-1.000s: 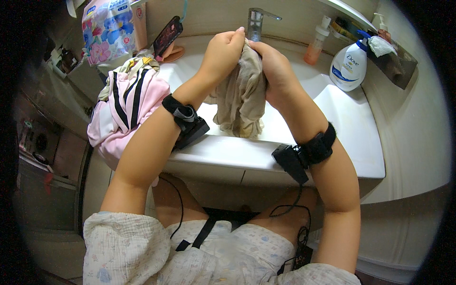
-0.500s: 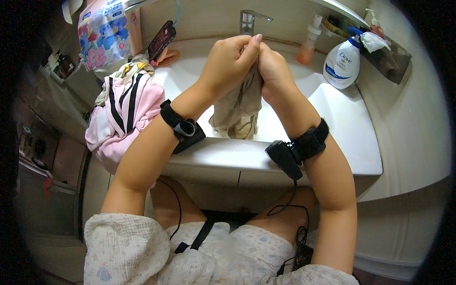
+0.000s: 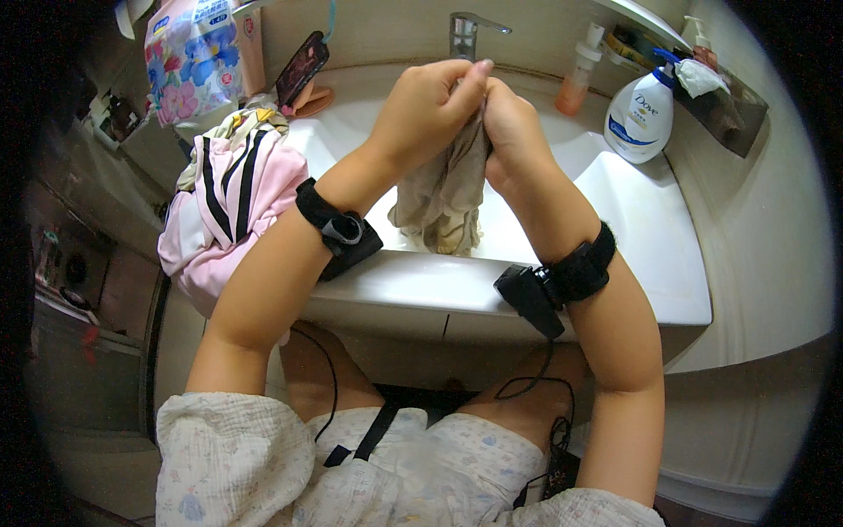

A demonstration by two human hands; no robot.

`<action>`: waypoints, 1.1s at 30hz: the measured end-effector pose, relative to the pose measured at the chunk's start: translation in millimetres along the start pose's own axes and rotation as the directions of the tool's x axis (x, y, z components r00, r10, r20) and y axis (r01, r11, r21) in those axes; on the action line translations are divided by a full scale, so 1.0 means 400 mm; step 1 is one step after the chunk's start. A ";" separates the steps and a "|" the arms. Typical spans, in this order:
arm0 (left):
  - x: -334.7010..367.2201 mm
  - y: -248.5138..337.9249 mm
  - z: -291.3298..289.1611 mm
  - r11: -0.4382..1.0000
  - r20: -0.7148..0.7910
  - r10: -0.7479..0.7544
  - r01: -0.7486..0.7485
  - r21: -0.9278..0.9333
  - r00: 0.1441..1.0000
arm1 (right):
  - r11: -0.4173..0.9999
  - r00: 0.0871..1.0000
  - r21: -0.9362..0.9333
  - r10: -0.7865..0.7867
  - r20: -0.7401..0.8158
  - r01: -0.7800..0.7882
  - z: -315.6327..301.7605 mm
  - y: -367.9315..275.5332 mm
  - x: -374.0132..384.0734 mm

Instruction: The person rubs a small piece of light-colored fabric with their hands in a sink, then submerges and agitates it in the water.

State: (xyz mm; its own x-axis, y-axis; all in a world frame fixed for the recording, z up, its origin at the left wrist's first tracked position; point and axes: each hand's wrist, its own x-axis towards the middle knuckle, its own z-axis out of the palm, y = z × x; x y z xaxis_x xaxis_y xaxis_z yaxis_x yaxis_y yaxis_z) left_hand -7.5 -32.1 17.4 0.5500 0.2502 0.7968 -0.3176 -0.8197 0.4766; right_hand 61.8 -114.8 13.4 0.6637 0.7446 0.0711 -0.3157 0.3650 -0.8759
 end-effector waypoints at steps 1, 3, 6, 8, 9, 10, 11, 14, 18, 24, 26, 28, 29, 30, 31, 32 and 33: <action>-0.001 0.004 0.003 0.997 0.015 0.080 -0.080 -0.012 0.997 | 0.999 0.999 -0.016 -0.035 -0.034 0.035 0.000 -0.002 -0.004; -0.002 0.000 0.009 0.992 0.002 0.125 -0.125 -0.008 0.992 | 0.999 0.998 -0.004 -0.045 -0.047 0.044 0.002 -0.004 -0.007; 0.002 0.004 0.010 0.993 -0.005 0.117 -0.117 0.010 0.993 | 0.999 0.999 0.013 -0.036 -0.026 0.036 -0.006 -0.006 0.004; 0.003 0.005 0.005 0.997 -0.001 0.063 -0.063 0.033 0.998 | 1.000 1.000 0.021 -0.016 0.015 0.016 -0.005 -0.005 0.007; 0.003 0.004 0.000 0.997 -0.033 0.001 0.002 0.076 0.999 | 0.999 0.998 0.027 0.026 0.052 -0.027 0.003 -0.004 0.005; 0.003 0.003 -0.005 0.991 -0.069 -0.060 0.068 0.117 0.996 | 0.997 0.994 0.032 0.067 0.089 -0.070 0.010 -0.002 0.002; 0.003 0.000 -0.007 0.991 -0.070 -0.061 0.069 0.118 0.996 | 0.997 0.994 0.032 0.068 0.090 -0.071 0.013 -0.002 -0.001; 0.005 -0.009 -0.014 0.985 -0.141 -0.139 0.151 0.081 0.980 | 0.991 0.983 -0.003 0.132 0.126 -0.133 0.022 -0.005 -0.012; 0.011 -0.023 -0.014 0.974 -0.168 -0.197 0.213 0.081 0.966 | 0.991 0.985 -0.024 0.132 0.108 -0.130 0.027 -0.010 -0.020; 0.010 -0.025 -0.015 0.993 -0.087 -0.120 0.119 -0.014 0.989 | 0.999 0.999 0.016 0.040 0.035 -0.041 0.030 -0.010 -0.021; 0.008 -0.020 -0.012 0.995 -0.050 -0.090 0.088 -0.038 0.995 | 1.000 1.000 0.016 0.019 0.009 -0.019 0.022 -0.011 -0.016; 0.005 -0.011 -0.003 0.994 0.043 -0.026 0.030 -0.103 0.999 | 0.999 1.000 0.030 -0.021 -0.004 0.021 -0.002 -0.009 0.003; 0.003 -0.005 -0.003 0.994 0.045 -0.027 0.031 -0.104 0.999 | 0.999 1.000 0.031 -0.021 -0.006 0.021 -0.006 -0.011 0.006; 0.001 0.000 -0.003 0.995 0.069 0.020 -0.013 -0.103 0.997 | 0.999 0.999 -0.013 -0.032 -0.037 0.031 -0.010 -0.013 0.008; 0.001 0.005 -0.004 0.993 0.093 0.067 -0.058 -0.102 0.993 | 0.998 0.997 -0.057 -0.044 -0.067 0.040 -0.013 -0.014 0.008; 0.000 0.003 -0.004 0.993 0.093 0.067 -0.057 -0.101 0.993 | 0.998 0.997 -0.056 -0.043 -0.066 0.040 -0.011 -0.014 0.008; -0.001 0.001 -0.005 0.990 0.100 0.070 -0.057 -0.130 0.993 | 0.999 0.997 -0.031 -0.039 -0.067 0.037 -0.008 -0.014 0.007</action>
State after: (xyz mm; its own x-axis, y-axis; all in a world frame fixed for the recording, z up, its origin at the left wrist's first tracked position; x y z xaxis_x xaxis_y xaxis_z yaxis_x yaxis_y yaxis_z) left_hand -9.4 -31.3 18.1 0.6004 0.1394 0.7874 -0.4464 -0.7586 0.4747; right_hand 67.5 -116.7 16.8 0.7194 0.6908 0.0726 -0.2701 0.3745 -0.8870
